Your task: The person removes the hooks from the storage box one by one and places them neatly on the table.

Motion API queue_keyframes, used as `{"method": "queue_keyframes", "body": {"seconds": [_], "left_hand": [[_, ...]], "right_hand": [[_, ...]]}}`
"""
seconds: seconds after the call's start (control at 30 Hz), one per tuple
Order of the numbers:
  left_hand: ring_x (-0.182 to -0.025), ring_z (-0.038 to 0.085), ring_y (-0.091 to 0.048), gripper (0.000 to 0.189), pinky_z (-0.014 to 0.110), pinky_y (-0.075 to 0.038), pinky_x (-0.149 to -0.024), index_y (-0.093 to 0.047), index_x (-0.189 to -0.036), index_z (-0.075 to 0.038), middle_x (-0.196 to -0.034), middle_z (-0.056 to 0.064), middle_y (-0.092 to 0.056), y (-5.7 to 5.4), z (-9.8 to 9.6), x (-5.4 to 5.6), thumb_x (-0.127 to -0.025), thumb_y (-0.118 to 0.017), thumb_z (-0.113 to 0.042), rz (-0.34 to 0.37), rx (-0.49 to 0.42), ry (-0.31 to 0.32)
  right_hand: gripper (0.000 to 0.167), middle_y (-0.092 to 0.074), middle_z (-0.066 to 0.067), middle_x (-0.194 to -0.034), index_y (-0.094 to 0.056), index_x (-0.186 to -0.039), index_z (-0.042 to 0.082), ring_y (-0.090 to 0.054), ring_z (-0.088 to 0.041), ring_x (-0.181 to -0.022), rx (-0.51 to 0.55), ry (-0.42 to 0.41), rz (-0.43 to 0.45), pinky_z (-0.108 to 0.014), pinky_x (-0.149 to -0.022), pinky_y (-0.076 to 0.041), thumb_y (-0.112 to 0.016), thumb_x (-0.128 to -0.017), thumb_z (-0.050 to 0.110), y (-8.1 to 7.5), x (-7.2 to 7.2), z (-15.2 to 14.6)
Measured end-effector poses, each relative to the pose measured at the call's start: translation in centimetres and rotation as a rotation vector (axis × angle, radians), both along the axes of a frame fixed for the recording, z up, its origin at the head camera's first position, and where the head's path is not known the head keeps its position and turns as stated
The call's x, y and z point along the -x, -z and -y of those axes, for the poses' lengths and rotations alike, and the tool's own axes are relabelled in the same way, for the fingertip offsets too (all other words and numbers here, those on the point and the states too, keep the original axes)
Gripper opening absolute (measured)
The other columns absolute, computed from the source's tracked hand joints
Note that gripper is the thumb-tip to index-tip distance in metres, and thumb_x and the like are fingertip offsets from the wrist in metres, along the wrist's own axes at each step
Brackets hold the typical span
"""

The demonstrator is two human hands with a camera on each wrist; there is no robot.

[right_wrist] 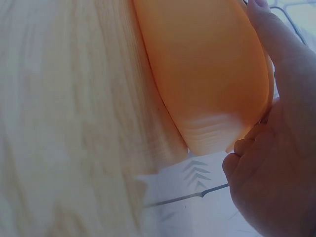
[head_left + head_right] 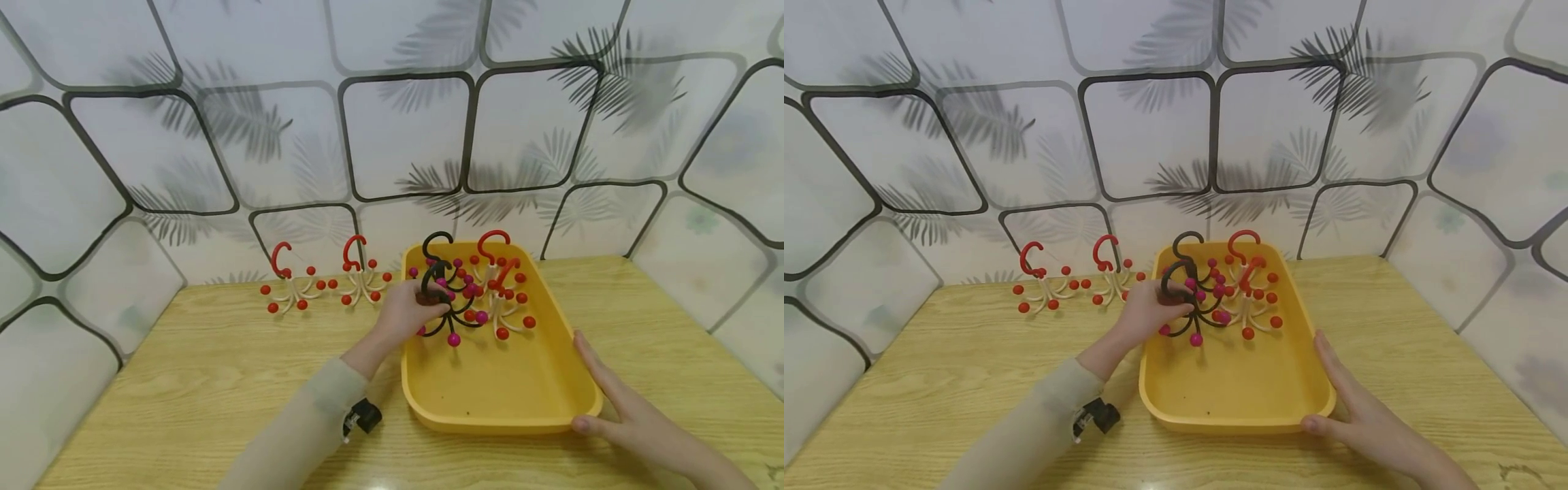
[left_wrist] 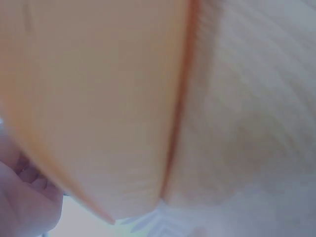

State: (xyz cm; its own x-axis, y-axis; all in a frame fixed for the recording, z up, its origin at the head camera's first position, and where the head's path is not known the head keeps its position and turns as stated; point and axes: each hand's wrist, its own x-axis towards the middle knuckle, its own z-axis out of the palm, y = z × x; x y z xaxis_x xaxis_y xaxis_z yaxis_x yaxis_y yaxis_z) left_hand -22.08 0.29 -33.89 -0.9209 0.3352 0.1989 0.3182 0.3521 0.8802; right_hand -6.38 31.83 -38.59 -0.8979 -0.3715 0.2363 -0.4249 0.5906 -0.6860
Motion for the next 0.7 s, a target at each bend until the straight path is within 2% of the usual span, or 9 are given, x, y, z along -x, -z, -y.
{"method": "queue_keyframes", "body": {"seconds": [0.13,0.3,0.37,0.53,0.7], "left_hand": [[-0.079,0.011,-0.065,0.015,0.027,-0.053,-0.071,-0.074,-0.095,-0.011,-0.086,-0.001,-0.070,-1.3,0.6,-0.3,-0.081,-0.078,-0.014,-0.042,-0.030,0.004],[-0.077,0.013,-0.066,0.018,0.028,-0.053,-0.068,-0.073,-0.098,-0.008,-0.086,0.002,-0.071,-2.9,2.1,-1.0,-0.082,-0.077,-0.013,-0.123,-0.066,0.008],[-0.077,0.013,-0.065,0.019,0.029,-0.053,-0.067,-0.073,-0.099,-0.008,-0.085,0.002,-0.070,-3.5,2.8,-1.5,-0.081,-0.077,-0.013,-0.146,-0.060,-0.008],[-0.076,0.014,-0.065,0.018,0.031,-0.053,-0.068,-0.073,-0.097,-0.009,-0.085,0.000,-0.070,-4.3,5.6,-2.4,-0.080,-0.078,-0.013,-0.180,-0.016,-0.061],[-0.080,0.014,-0.065,0.018,0.035,-0.052,-0.071,-0.073,-0.098,-0.010,-0.088,0.000,-0.071,-4.7,9.4,-3.0,-0.081,-0.078,-0.013,-0.177,0.029,-0.116]], "right_hand": [[0.103,0.009,-0.010,-0.159,0.003,-0.154,0.020,0.001,0.012,-0.134,-0.001,0.001,0.002,-0.002,-0.095,-0.005,-0.070,-0.084,0.005,0.0,0.0,0.0],[0.103,0.009,-0.005,-0.159,0.003,-0.154,0.020,0.000,0.012,-0.134,-0.007,0.005,-0.006,-0.001,-0.095,-0.006,-0.070,-0.084,0.005,0.0,0.0,0.0],[0.103,0.009,-0.005,-0.159,0.003,-0.154,0.019,0.000,0.012,-0.133,-0.007,0.006,-0.009,-0.001,-0.094,-0.006,-0.070,-0.083,0.005,0.0,0.0,0.0],[0.103,0.009,-0.010,-0.159,0.003,-0.154,0.020,-0.001,0.013,-0.133,-0.003,0.009,0.001,-0.001,-0.094,-0.007,-0.070,-0.084,0.005,0.1,0.0,0.0],[0.103,0.009,-0.006,-0.159,0.003,-0.154,0.021,0.000,0.013,-0.133,-0.001,0.010,0.003,-0.001,-0.094,-0.007,-0.070,-0.084,0.005,0.0,-0.1,0.1]]}}
